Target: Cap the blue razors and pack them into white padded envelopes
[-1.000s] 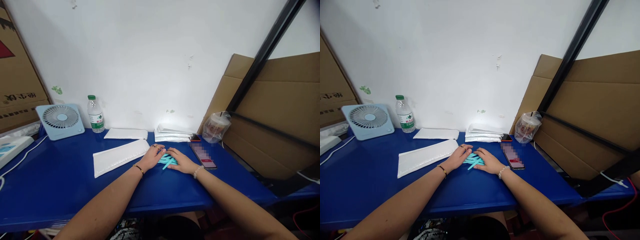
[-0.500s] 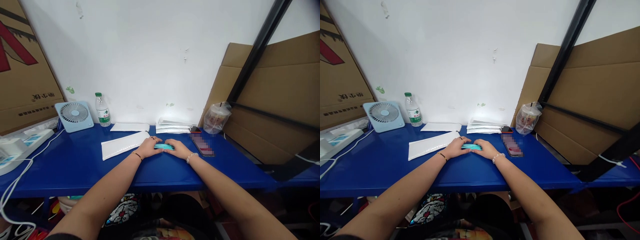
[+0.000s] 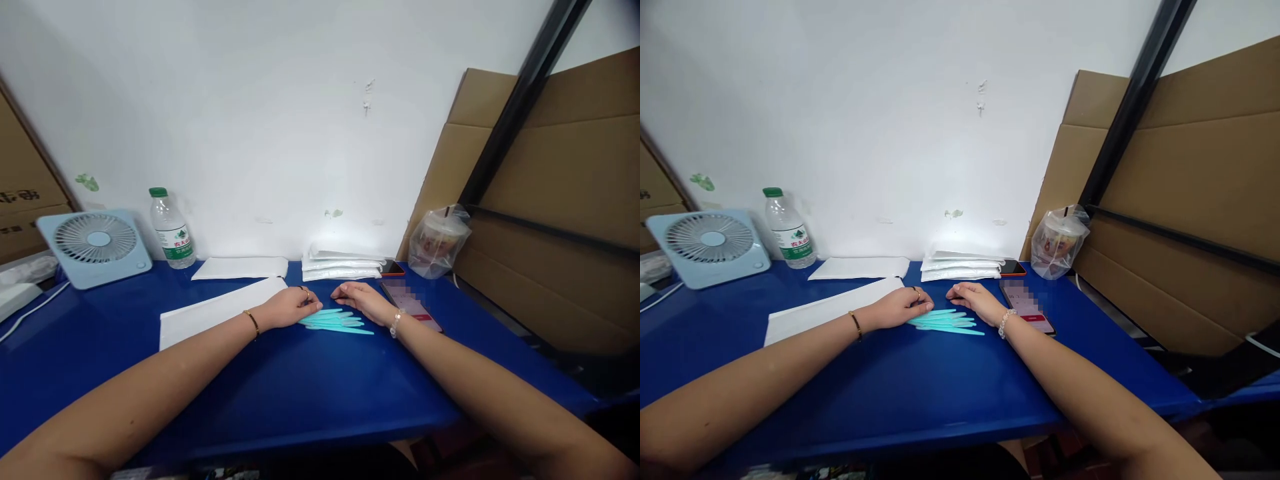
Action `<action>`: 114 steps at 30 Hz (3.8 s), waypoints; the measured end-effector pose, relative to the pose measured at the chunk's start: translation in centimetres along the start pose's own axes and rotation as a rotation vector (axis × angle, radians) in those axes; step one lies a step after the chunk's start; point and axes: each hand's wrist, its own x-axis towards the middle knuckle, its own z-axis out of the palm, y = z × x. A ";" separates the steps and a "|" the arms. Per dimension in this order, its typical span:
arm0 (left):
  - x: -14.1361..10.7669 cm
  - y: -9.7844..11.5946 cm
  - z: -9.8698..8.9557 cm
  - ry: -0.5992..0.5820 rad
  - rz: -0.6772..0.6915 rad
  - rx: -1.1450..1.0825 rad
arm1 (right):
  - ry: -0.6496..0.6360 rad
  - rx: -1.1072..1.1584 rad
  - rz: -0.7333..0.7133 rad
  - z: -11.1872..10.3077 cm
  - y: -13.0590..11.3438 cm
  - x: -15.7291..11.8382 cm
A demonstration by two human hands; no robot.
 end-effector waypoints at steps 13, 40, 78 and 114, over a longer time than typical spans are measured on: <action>1.6 -2.8 -0.7 -0.086 -0.209 -0.389 | -0.028 -0.483 -0.060 1.2 -0.8 0.8; 1.3 -2.5 -1.6 0.083 -0.127 -0.817 | 0.131 -0.115 0.010 1.1 -3.4 1.8; 1.0 0.8 0.4 0.216 -0.307 0.519 | 0.144 -0.240 -0.156 3.7 -2.4 1.2; 1.0 0.7 0.4 0.155 -0.161 0.223 | -0.148 -0.658 -0.112 -2.2 -4.1 -0.2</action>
